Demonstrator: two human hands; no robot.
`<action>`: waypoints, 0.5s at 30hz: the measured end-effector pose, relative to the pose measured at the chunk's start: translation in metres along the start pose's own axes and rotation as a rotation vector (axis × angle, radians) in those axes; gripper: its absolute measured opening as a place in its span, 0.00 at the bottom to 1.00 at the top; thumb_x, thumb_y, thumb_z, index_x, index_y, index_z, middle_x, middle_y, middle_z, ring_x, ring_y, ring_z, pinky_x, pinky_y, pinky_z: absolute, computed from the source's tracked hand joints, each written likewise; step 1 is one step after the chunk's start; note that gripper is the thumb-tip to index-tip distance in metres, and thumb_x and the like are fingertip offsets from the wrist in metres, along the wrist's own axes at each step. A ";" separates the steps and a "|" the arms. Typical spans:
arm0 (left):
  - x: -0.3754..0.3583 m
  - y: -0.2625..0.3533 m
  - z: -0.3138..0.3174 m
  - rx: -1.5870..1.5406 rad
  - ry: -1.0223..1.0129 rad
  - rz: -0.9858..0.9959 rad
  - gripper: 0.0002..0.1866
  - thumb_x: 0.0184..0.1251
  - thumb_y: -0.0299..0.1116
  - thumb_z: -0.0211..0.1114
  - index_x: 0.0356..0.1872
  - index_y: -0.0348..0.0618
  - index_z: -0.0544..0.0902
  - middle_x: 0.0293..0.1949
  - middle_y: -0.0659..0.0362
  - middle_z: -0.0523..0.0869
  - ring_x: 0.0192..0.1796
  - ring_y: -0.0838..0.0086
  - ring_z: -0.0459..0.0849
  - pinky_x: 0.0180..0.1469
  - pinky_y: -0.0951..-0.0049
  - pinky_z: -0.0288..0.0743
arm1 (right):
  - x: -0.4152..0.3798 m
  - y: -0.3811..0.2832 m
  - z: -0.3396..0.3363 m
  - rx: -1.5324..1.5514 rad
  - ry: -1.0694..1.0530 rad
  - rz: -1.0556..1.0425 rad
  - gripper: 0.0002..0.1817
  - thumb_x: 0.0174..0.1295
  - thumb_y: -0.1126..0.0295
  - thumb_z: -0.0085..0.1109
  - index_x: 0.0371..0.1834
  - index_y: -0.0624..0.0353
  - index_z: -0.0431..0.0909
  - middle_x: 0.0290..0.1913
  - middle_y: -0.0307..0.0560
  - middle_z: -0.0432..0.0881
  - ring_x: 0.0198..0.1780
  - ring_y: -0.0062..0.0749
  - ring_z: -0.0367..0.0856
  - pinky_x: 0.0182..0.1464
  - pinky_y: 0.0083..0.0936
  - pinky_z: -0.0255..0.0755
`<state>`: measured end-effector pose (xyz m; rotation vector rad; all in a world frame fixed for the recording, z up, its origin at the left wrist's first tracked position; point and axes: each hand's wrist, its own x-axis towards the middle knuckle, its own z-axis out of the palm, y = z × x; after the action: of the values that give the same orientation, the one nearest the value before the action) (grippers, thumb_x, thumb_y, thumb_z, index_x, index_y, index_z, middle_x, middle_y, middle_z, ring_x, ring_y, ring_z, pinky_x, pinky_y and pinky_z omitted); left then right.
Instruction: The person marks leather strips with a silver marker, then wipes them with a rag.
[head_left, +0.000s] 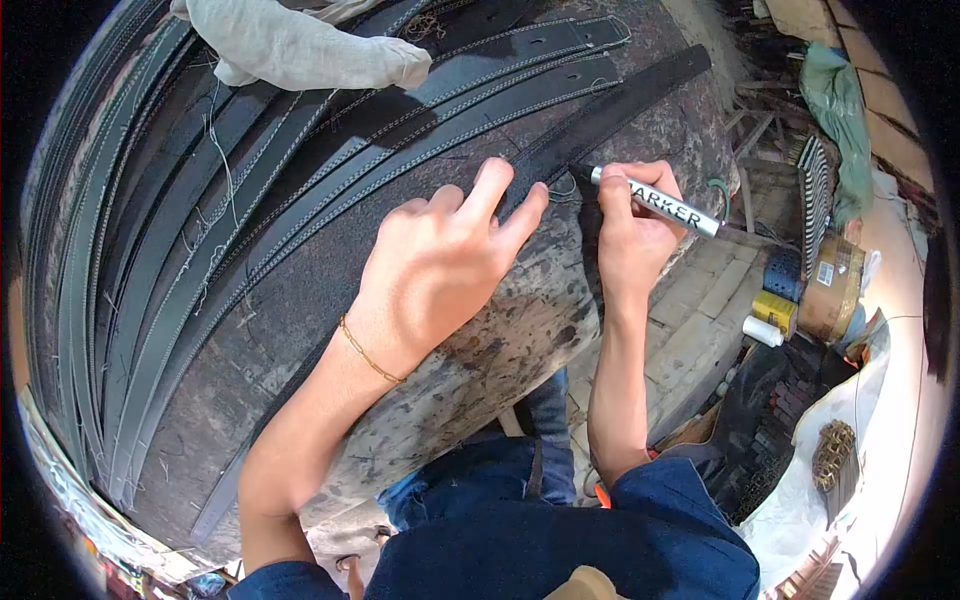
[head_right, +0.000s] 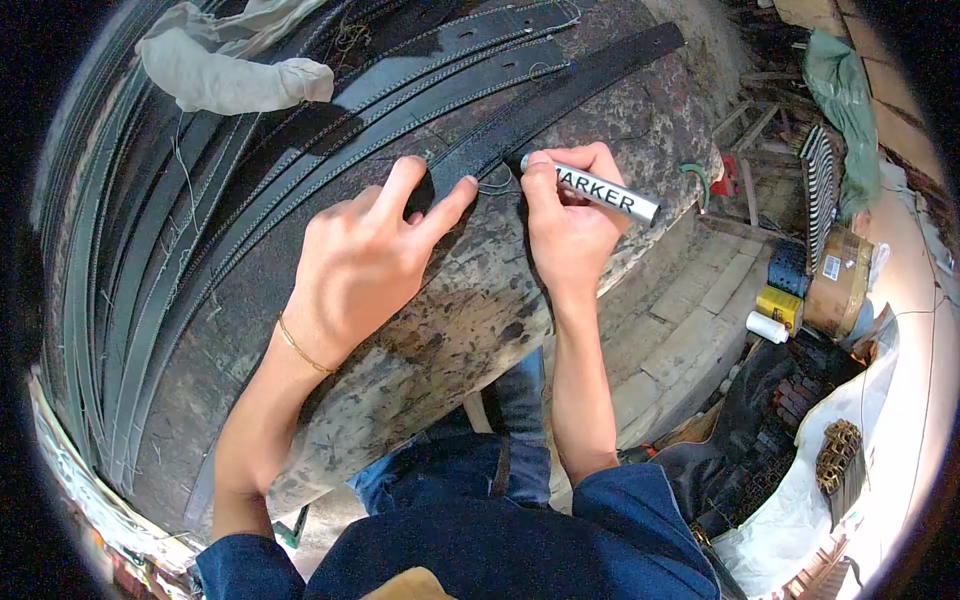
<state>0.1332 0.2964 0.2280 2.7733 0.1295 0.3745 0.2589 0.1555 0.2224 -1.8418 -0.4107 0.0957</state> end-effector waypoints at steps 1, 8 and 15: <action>0.000 0.000 0.000 0.002 0.004 0.000 0.25 0.52 0.27 0.63 0.55 0.58 0.83 0.44 0.59 0.76 0.28 0.74 0.82 0.28 0.72 0.80 | 0.000 -0.001 0.001 0.014 0.001 -0.016 0.05 0.64 0.77 0.65 0.33 0.60 0.77 0.28 0.31 0.79 0.28 0.08 0.68 0.30 0.11 0.61; -0.001 0.000 0.001 0.011 0.004 -0.008 0.25 0.53 0.27 0.63 0.55 0.59 0.83 0.44 0.59 0.78 0.28 0.75 0.82 0.29 0.73 0.80 | 0.001 0.003 -0.001 -0.009 0.018 0.000 0.06 0.64 0.77 0.65 0.32 0.60 0.77 0.28 0.30 0.78 0.26 0.06 0.66 0.27 0.11 0.59; -0.001 0.000 0.001 0.002 0.011 -0.008 0.25 0.53 0.27 0.63 0.55 0.59 0.83 0.44 0.59 0.78 0.28 0.75 0.83 0.29 0.73 0.80 | 0.000 -0.002 0.002 -0.012 0.029 0.014 0.06 0.64 0.77 0.65 0.32 0.60 0.77 0.27 0.30 0.78 0.27 0.07 0.66 0.27 0.11 0.59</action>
<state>0.1323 0.2954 0.2268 2.7721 0.1442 0.3881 0.2575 0.1582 0.2239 -1.8560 -0.3787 0.0756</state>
